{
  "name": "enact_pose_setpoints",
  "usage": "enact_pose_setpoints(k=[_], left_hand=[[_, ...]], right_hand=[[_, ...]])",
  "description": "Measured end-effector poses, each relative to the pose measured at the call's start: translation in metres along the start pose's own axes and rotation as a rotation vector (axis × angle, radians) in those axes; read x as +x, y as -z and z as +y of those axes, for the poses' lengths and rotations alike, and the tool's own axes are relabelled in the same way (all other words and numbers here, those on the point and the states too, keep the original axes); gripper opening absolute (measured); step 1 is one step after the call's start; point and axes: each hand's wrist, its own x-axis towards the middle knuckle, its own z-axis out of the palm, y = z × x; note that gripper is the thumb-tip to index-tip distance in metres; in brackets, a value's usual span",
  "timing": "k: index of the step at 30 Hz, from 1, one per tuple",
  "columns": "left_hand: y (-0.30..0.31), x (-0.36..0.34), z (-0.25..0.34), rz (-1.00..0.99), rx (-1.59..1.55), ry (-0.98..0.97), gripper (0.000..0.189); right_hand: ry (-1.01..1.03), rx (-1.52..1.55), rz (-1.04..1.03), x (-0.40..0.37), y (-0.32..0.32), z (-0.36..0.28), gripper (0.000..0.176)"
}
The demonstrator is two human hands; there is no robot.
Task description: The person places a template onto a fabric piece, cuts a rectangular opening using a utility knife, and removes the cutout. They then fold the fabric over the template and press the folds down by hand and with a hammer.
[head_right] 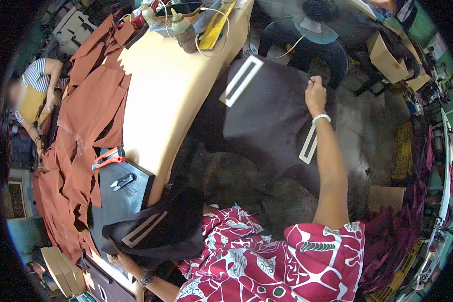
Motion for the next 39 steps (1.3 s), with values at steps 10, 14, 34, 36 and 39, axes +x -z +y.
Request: enact_pose_setpoints(k=[10,14,34,36,39], left_hand=[[0.007,0.004,-0.02,-0.111,-0.006,0.028,0.032],[0.006,0.004,-0.033,-0.046,-0.019,-0.032,0.03],[0.0,-0.002,-0.002,-0.007,-0.009,0.047,0.028],[0.003,0.0,-0.005,-0.039,0.03,0.068,0.028],[0.0,-0.001,0.001,-0.03,0.059,0.065,0.028]], right_hand=[[0.261,-0.218,0.004,0.029,0.013,0.025,0.034],[0.161,-0.43,-0.145,0.011,0.014,0.036,0.028],[-0.027,-0.007,0.154,0.031,-0.014,0.016,0.04],[-0.003,0.195,-0.072,0.004,0.014,-0.011,0.034],[0.497,0.031,-0.203,-0.033,0.04,-0.036,0.021]])
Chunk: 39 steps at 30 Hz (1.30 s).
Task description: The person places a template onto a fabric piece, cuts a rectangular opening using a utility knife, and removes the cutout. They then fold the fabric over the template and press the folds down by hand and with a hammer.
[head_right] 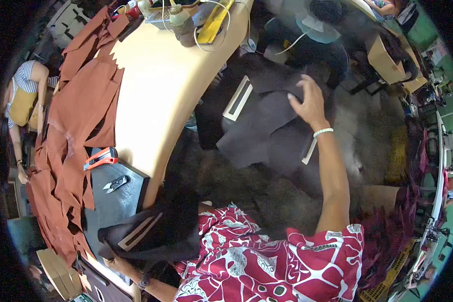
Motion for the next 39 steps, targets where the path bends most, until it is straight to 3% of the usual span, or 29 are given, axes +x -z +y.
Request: enact_pose_setpoints(k=[1,4,7,10,14,17,21,24,26,29,32,36,38,39], left_hand=[[0.002,0.0,-0.001,-0.006,0.011,-0.006,0.028],[0.002,0.001,-0.002,-0.014,0.009,-0.016,0.028],[0.004,0.001,-0.005,-0.021,0.016,-0.031,0.029],[0.006,0.004,-0.013,-0.049,0.057,0.006,0.03],[0.001,0.001,0.001,-0.016,0.002,-0.038,0.031],[0.001,0.001,0.0,0.009,0.036,-0.075,0.032],[-0.01,-0.002,0.01,0.122,-0.037,-0.083,0.026],[-0.007,-0.002,0.011,0.098,-0.044,-0.029,0.028],[-0.007,-0.001,0.01,0.09,-0.052,-0.059,0.028],[-0.007,-0.002,0.009,0.091,-0.084,-0.064,0.028],[-0.004,0.001,-0.003,0.081,-0.047,-0.071,0.031],[-0.008,0.001,0.012,0.099,-0.031,-0.112,0.021],[-0.01,0.001,0.011,0.123,-0.015,-0.18,0.018],[0.001,0.0,-0.002,0.022,0.1,-0.052,0.022]], right_hand=[[0.285,-0.186,-0.124,0.0,0.005,-0.021,0.018],[0.413,-0.505,-0.221,0.003,-0.02,-0.005,0.007],[0.075,-0.542,-0.491,0.025,-0.035,-0.005,0.012],[0.047,-0.429,-0.333,0.049,-0.045,-0.003,0.014],[-0.214,-0.25,-0.19,0.102,-0.07,0.005,0.029],[-0.547,-0.152,-0.263,0.14,-0.071,-0.021,0.036],[-0.529,-0.125,-0.259,0.173,-0.11,-0.013,0.035],[-0.823,0.221,-0.431,0.18,-0.131,-0.016,0.031],[-0.873,0.271,-0.383,0.174,-0.154,-0.013,0.033],[-0.598,0.119,-0.333,0.159,-0.18,-0.005,0.053],[-0.454,0.23,-0.305,0.143,-0.171,-0.01,0.051],[-0.208,0.232,0.029,0.105,-0.143,-0.028,0.036],[-0.207,0.301,0.125,0.083,-0.127,-0.048,0.03],[-0.185,0.3,0.128,0.072,-0.118,-0.061,0.028]])
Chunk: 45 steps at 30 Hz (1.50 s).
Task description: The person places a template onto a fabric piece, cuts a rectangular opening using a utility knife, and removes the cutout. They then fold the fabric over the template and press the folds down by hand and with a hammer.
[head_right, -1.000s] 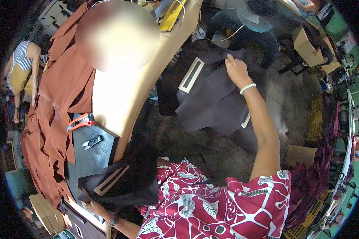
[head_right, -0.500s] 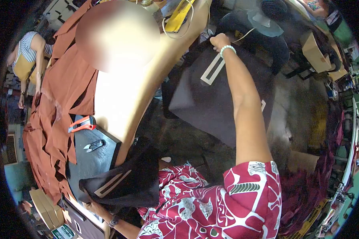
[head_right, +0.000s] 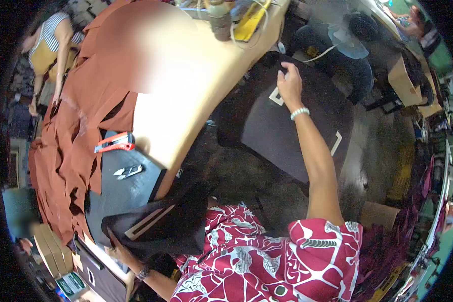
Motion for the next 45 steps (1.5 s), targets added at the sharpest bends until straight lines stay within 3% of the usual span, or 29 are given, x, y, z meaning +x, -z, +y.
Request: enact_pose_setpoints(k=[2,3,5,7,11,14,15,17,18,19,21,23,24,27,29,30,35,37,39,40,42,44,45], left_hand=[[-0.003,-0.004,0.014,0.002,-0.146,0.209,0.025],[-0.003,-0.002,0.026,0.014,-0.496,0.496,0.027],[-0.004,-0.006,0.002,-0.008,-0.482,0.208,0.028],[0.007,0.006,0.054,-0.064,-0.662,-0.016,0.027],[0.012,0.035,0.094,-0.094,-0.549,-0.199,0.034],[0.028,0.05,0.119,-0.063,-0.452,-0.333,0.034],[0.029,0.058,0.12,-0.099,-0.419,-0.359,0.033],[0.042,0.067,0.115,-0.083,-0.399,-0.416,0.031],[0.048,0.073,0.114,-0.053,-0.38,-0.432,0.03],[0.055,0.078,0.11,-0.022,-0.371,-0.452,0.029],[0.077,0.091,0.096,0.058,-0.299,-0.451,0.025],[0.088,0.107,0.08,0.143,-0.311,-0.417,0.021],[0.094,0.112,0.072,0.157,-0.27,-0.416,0.019],[0.105,0.133,0.053,0.192,-0.132,-0.447,0.018],[0.106,0.153,0.031,0.226,-0.083,-0.539,0.021],[0.104,0.163,0.019,0.19,-0.042,-0.598,0.022],[0.05,0.216,-0.041,0.181,0.311,-0.587,0.027],[0.029,0.226,-0.052,0.112,0.446,-0.442,0.059],[0.011,0.222,-0.056,0.343,0.519,-0.516,0.078],[0.014,0.21,-0.044,0.211,0.543,-0.387,0.09],[0.021,0.173,-0.024,0.223,0.419,-0.441,0.09],[0.025,0.116,0.002,-0.017,0.295,-0.394,0.083],[0.02,0.085,0.008,-0.108,0.092,-0.463,0.076]], right_hand=[[0.077,0.069,-0.017,-0.027,0.014,-0.044,0.026],[0.13,0.138,-0.036,-0.038,0.021,-0.075,0.025],[0.188,0.359,-0.092,-0.063,0.024,-0.137,0.026],[0.223,0.57,-0.299,-0.087,0.035,-0.209,0.034],[0.418,0.971,-0.834,-0.134,0.028,-0.326,0.077],[0.681,0.906,-0.906,-0.159,0.026,-0.389,0.087],[0.604,0.938,-1.043,-0.161,0.019,-0.4,0.078],[0.551,1.149,-1.094,-0.171,0.003,-0.415,0.059],[0.527,1.233,-1.174,-0.171,0.001,-0.419,0.039],[0.521,1.273,-1.185,-0.175,-0.001,-0.423,0.03],[0.398,1.012,-1.503,-0.172,0.013,-0.42,0.032],[0.499,0.902,-1.56,-0.179,0.008,-0.408,0.028],[0.449,0.891,-1.592,-0.193,-0.001,-0.394,0.027],[0.538,0.545,-1.577,-0.206,0.005,-0.38,0.023],[0.479,0.65,-1.496,-0.215,0.005,-0.369,0.022],[0.485,0.55,-1.458,-0.217,-0.001,-0.361,0.021],[0.445,0.643,-1.398,-0.207,-0.004,-0.384,0.035],[0.429,0.72,-1.377,-0.213,-0.02,-0.392,0.04],[0.416,0.658,-1.371,-0.219,-0.039,-0.395,0.045],[0.398,0.624,-1.356,-0.22,-0.045,-0.397,0.045],[0.356,0.568,-1.36,-0.222,-0.057,-0.395,0.046],[0.256,0.61,-1.455,-0.222,-0.062,-0.395,0.046],[0.199,0.63,-1.502,-0.222,-0.064,-0.395,0.046]])
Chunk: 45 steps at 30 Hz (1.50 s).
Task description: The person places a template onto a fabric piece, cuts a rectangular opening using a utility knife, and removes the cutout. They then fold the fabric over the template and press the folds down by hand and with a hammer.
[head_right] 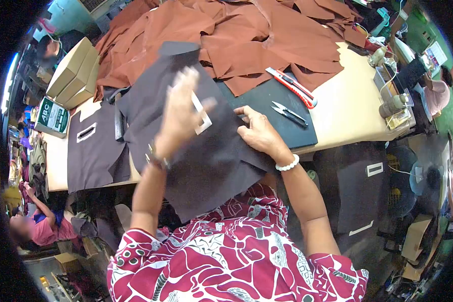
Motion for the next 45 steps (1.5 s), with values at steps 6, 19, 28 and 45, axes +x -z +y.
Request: enact_pose_setpoints(k=[6,19,28,45], left_hand=[[-0.036,-0.07,0.06,-0.276,-0.05,0.096,0.071],[-0.063,-0.062,0.11,-0.271,-0.05,-0.058,0.05],[-0.062,-0.063,0.114,-0.289,-0.016,-0.022,0.057],[-0.134,-0.049,0.152,-0.14,0.233,-0.119,0.063]], right_hand=[[0.082,-0.324,-0.127,-0.006,0.021,-0.027,0.044],[0.429,-0.719,0.46,-0.034,0.074,0.016,0.025],[0.105,-0.521,0.522,-0.072,0.084,0.02,0.027],[0.417,-0.446,0.537,-0.093,0.004,-0.018,0.01]])
